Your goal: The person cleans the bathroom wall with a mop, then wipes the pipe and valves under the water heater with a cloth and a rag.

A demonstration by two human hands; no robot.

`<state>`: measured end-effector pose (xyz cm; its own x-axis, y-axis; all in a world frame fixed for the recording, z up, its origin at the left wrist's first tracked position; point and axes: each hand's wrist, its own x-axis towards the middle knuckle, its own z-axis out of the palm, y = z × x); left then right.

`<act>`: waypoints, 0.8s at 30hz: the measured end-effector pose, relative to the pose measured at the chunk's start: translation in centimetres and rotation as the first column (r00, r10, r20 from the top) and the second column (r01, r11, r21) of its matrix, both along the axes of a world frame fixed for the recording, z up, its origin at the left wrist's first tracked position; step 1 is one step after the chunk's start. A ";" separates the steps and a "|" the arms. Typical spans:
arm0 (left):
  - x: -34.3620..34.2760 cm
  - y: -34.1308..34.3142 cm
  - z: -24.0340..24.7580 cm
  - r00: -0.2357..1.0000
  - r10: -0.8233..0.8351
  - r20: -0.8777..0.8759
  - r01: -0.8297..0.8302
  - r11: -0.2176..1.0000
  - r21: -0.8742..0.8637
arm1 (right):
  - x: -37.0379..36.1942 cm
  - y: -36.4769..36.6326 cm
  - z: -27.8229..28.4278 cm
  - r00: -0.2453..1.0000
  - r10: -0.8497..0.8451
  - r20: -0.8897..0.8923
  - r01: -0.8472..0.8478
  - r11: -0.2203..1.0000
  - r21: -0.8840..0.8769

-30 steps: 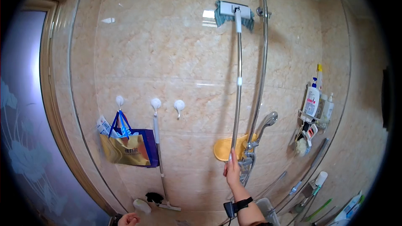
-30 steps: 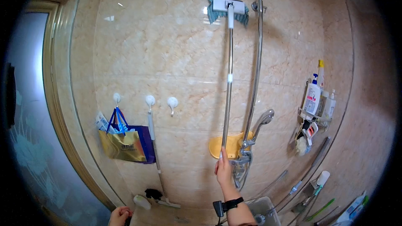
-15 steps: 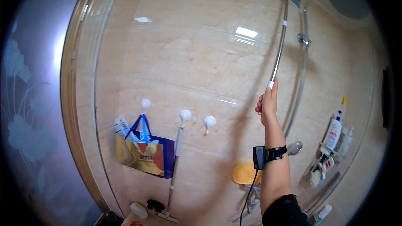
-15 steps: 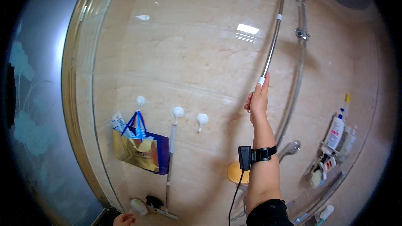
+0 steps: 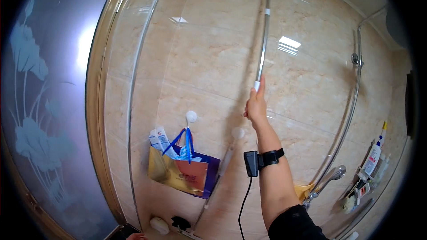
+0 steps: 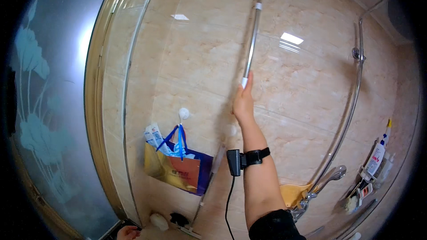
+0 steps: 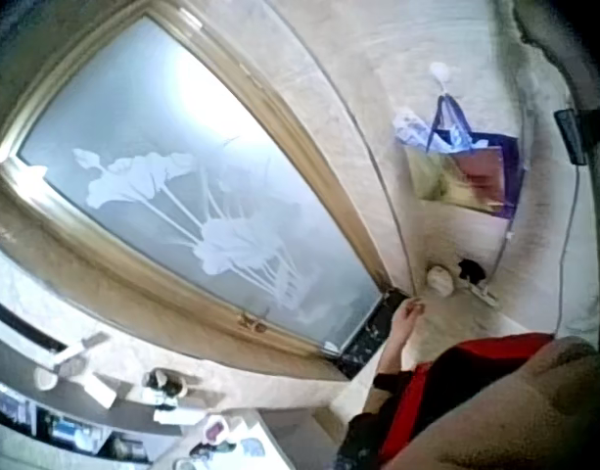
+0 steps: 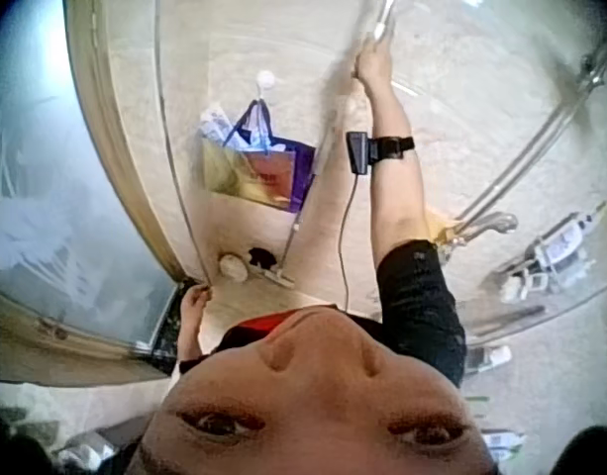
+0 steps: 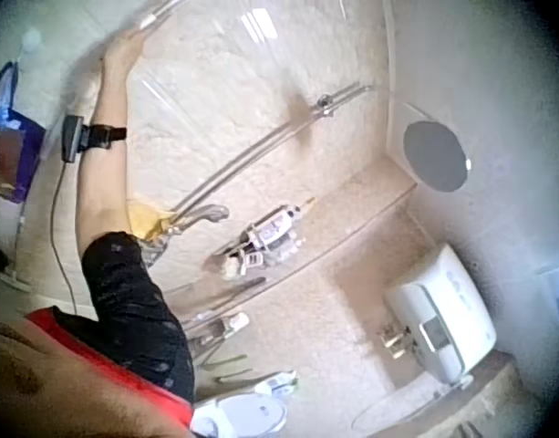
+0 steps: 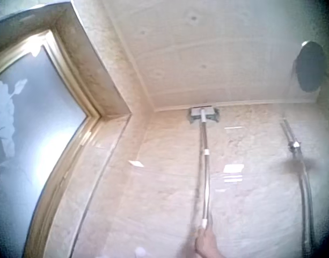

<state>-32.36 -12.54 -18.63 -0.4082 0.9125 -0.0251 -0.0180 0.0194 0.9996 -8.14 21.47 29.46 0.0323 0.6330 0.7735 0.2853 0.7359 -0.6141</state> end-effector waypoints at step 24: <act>-2.7 22.9 24.0 0.801 -0.285 -0.527 0.549 0.700 0.457 | -5.4 -7.3 -26.3 0.964 0.042 0.264 0.063 0.923 -0.379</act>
<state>-35.10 10.41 5.41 0.1685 0.7712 0.6138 0.2352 -0.6362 0.7348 -13.49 14.14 3.13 -0.1295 0.8811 0.4549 0.4808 0.4570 -0.7483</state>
